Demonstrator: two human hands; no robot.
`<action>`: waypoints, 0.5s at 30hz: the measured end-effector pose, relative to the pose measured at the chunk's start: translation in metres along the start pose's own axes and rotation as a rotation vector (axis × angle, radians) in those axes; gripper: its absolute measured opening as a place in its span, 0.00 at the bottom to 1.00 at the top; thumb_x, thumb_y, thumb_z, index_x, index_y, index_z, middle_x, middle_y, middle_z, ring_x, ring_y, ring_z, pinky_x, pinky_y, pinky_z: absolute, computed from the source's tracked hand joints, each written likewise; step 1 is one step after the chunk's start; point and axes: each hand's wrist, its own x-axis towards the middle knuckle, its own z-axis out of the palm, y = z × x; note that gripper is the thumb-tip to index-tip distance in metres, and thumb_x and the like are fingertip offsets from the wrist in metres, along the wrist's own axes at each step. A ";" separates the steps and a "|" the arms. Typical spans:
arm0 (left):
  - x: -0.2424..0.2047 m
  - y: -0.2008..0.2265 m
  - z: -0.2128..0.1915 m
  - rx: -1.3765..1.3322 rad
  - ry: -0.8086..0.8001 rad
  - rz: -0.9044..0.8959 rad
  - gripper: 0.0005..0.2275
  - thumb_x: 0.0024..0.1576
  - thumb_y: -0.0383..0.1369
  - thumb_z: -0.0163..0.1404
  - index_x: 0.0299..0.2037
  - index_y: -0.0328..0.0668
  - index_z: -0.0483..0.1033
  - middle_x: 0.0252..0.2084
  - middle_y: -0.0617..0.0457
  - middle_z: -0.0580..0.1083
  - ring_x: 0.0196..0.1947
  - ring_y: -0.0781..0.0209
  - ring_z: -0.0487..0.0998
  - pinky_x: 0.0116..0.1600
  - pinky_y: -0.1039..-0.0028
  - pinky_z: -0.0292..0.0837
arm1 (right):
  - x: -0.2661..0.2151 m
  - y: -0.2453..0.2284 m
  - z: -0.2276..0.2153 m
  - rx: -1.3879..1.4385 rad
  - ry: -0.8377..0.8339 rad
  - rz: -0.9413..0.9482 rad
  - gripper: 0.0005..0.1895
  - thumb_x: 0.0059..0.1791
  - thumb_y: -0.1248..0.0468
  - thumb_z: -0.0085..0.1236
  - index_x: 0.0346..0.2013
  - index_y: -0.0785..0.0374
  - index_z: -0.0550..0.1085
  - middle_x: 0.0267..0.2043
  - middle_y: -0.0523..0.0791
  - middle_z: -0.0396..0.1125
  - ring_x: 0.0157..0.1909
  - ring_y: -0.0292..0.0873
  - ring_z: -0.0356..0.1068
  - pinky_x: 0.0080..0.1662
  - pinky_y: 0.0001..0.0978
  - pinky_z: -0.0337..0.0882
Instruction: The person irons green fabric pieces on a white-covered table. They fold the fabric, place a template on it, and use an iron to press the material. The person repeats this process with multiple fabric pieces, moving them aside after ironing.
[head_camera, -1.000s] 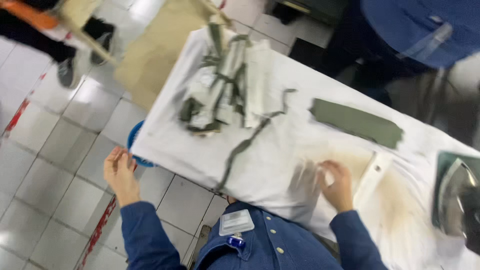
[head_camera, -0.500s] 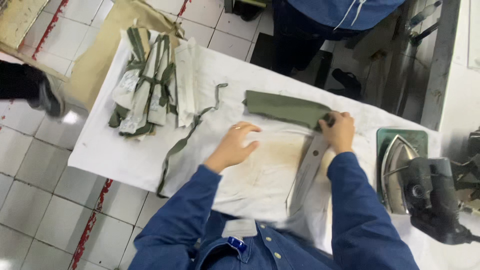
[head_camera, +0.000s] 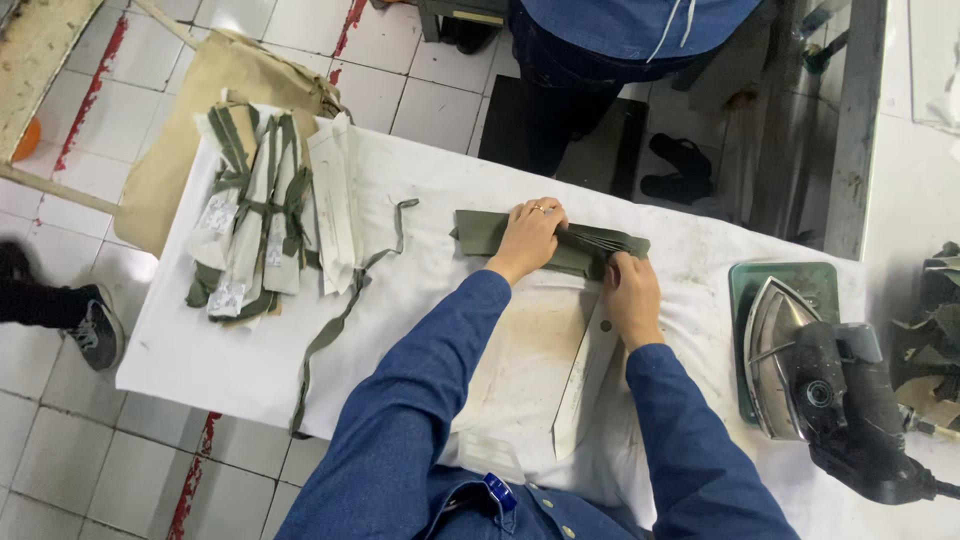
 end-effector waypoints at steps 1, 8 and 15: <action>0.001 0.001 -0.003 0.000 -0.005 0.004 0.08 0.46 0.30 0.44 0.36 0.51 0.64 0.45 0.58 0.60 0.52 0.56 0.58 0.55 0.58 0.53 | 0.000 0.003 0.004 -0.001 0.000 0.007 0.02 0.43 0.66 0.45 0.29 0.59 0.63 0.23 0.44 0.58 0.30 0.44 0.62 0.35 0.31 0.64; 0.000 0.003 -0.003 0.053 0.092 0.160 0.09 0.44 0.28 0.46 0.34 0.50 0.62 0.45 0.58 0.59 0.51 0.56 0.59 0.54 0.54 0.56 | 0.000 0.002 0.004 -0.028 0.027 0.002 0.02 0.42 0.65 0.46 0.28 0.58 0.64 0.23 0.43 0.58 0.28 0.42 0.61 0.34 0.30 0.64; 0.005 0.019 -0.003 0.160 0.143 0.315 0.11 0.41 0.30 0.49 0.33 0.50 0.62 0.46 0.57 0.58 0.52 0.58 0.57 0.55 0.58 0.56 | 0.000 0.000 0.005 -0.050 0.025 0.008 0.03 0.42 0.66 0.47 0.29 0.58 0.64 0.23 0.42 0.58 0.28 0.41 0.61 0.34 0.28 0.63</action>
